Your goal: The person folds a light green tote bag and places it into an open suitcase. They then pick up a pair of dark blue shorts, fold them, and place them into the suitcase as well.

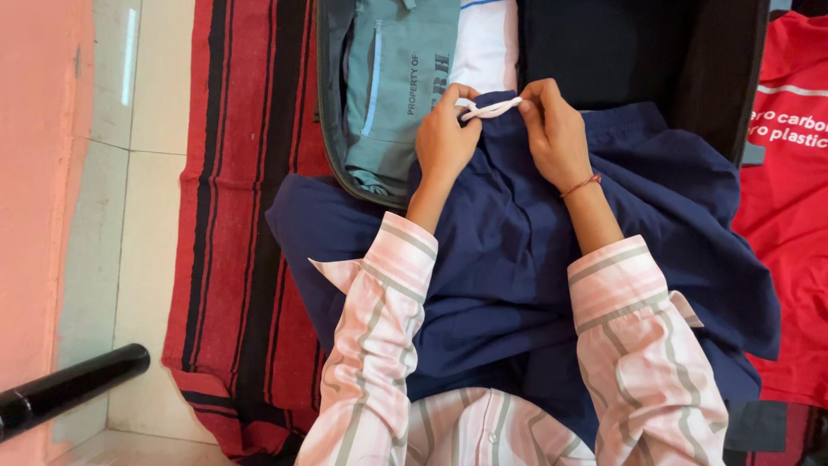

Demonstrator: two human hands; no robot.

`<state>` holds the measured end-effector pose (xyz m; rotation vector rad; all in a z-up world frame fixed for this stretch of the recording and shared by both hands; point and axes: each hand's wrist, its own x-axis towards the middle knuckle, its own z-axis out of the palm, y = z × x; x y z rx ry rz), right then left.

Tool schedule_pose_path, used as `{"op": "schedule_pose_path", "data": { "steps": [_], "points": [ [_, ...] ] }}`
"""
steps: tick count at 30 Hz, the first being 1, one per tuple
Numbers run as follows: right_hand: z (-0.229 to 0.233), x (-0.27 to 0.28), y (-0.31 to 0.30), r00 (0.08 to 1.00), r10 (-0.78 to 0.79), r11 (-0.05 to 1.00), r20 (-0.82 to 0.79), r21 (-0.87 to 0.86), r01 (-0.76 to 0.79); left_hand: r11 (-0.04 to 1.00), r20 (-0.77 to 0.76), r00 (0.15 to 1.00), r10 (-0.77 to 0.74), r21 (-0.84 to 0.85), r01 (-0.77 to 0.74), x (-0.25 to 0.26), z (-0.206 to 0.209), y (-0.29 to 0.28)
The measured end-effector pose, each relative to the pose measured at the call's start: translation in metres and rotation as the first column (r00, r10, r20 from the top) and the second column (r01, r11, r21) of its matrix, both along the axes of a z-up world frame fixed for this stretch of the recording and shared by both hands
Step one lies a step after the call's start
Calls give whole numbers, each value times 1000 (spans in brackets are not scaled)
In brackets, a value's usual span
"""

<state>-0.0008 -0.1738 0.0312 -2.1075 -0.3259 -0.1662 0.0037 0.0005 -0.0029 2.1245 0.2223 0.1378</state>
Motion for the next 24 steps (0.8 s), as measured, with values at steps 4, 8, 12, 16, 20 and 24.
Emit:
{"op": "schedule_pose_path", "data": {
  "steps": [4, 8, 12, 16, 20, 24],
  "points": [
    [0, 1, 1, 998, 47, 997, 31, -55, -46, 962, -5, 995, -98, -255, 93, 8, -22, 3],
    [-3, 3, -1, 991, 63, 995, 121, -82, -53, 810, 33, 978, -204, -556, 188, 12, -37, 6],
    [-4, 4, -1, 994, 41, 995, 101, -92, -31, 960, -62, 995, -74, -275, 54, 3, -15, 9],
    [-2, 3, -2, 993, 16, 994, 113, -112, -4, 999, 111, 994, 6, 31, -10, -3, 8, 5],
    [-2, 4, -3, 991, -15, 986, 130, -161, 36, 938, 231, 972, -40, 345, -44, -8, 18, 6],
    [-8, 6, -6, 986, -27, 980, 164, -193, 58, 905, 289, 957, -20, 413, -106, -11, 22, 7]
  ]
}}
